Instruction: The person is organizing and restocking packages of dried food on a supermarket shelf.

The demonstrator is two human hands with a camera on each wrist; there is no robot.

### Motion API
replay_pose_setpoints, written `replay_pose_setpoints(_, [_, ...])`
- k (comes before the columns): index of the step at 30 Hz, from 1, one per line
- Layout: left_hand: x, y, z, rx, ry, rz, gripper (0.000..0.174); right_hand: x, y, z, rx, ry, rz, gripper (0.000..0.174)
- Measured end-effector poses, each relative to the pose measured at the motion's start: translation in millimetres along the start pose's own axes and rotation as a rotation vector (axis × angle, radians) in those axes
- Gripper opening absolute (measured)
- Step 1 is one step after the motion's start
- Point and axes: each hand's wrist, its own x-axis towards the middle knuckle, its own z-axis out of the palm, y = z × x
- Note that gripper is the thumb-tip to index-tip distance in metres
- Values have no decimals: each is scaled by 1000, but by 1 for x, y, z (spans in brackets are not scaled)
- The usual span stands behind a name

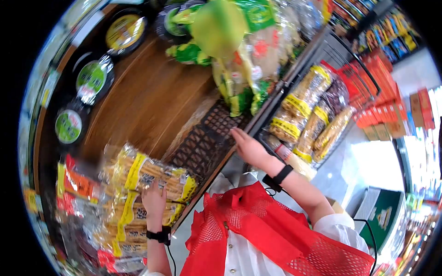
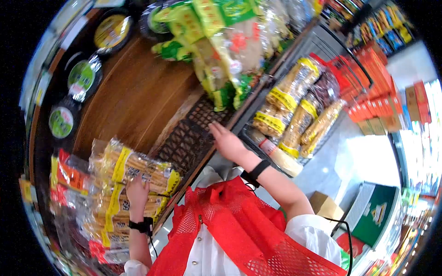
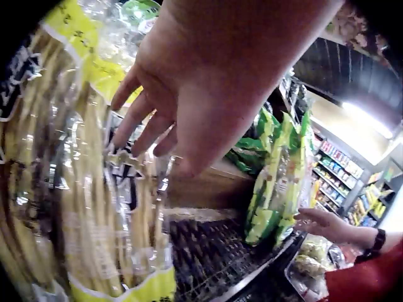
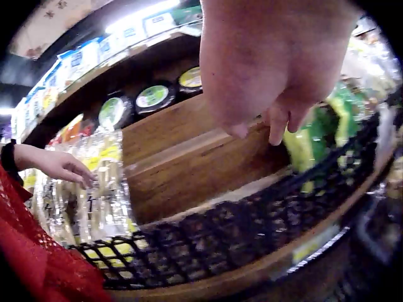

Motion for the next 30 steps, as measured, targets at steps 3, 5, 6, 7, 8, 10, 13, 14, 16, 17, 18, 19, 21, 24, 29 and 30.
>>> replay_pose_setpoints(3, [25,48,-13,-166,48,182,39,-51,48,-44,-156,151,168,54])
replay_pose_setpoints(5, [48,96,-25,-173,47,312,38,-89,74,-66,-277,211,326,52])
replay_pose_setpoints(6, [58,123,-31,-190,50,404,36,-110,89,-72,-307,211,427,51])
replay_pose_setpoints(7, [71,148,-31,-228,102,515,36,-133,106,-72,-349,235,506,49])
replay_pose_setpoints(8, [81,177,-33,-229,86,562,36,-155,123,-72,-347,246,529,49])
replay_pose_setpoints(10, [97,239,-40,-275,81,704,37,-192,145,-76,-354,-59,772,44])
replay_pose_setpoints(13, [113,328,-38,-342,66,887,42,-232,160,-83,-232,-353,896,41])
replay_pose_setpoints(14, [117,354,-34,-348,63,948,45,-242,166,-79,-221,-345,909,41])
replay_pose_setpoints(16, [121,397,-24,-220,81,1029,51,-261,175,-73,-104,-324,876,40])
replay_pose_setpoints(17, [127,411,-8,-138,22,1028,65,-270,177,-72,-94,-323,884,40])
replay_pose_setpoints(18, [130,421,4,-135,11,1036,65,-276,174,-75,-47,-221,866,37])
replay_pose_setpoints(19, [136,429,13,-84,-36,992,71,-281,172,-78,-2,-115,844,34])
replay_pose_setpoints(21, [144,440,26,26,-22,935,86,-293,170,-87,36,-38,834,35])
replay_pose_setpoints(24, [157,453,32,7,-55,890,86,-316,175,-88,75,64,831,36])
replay_pose_setpoints(29, [170,464,33,-212,66,921,61,-338,176,-94,90,121,857,37])
replay_pose_setpoints(30, [167,464,25,-210,70,919,61,-337,175,-97,114,106,873,37])
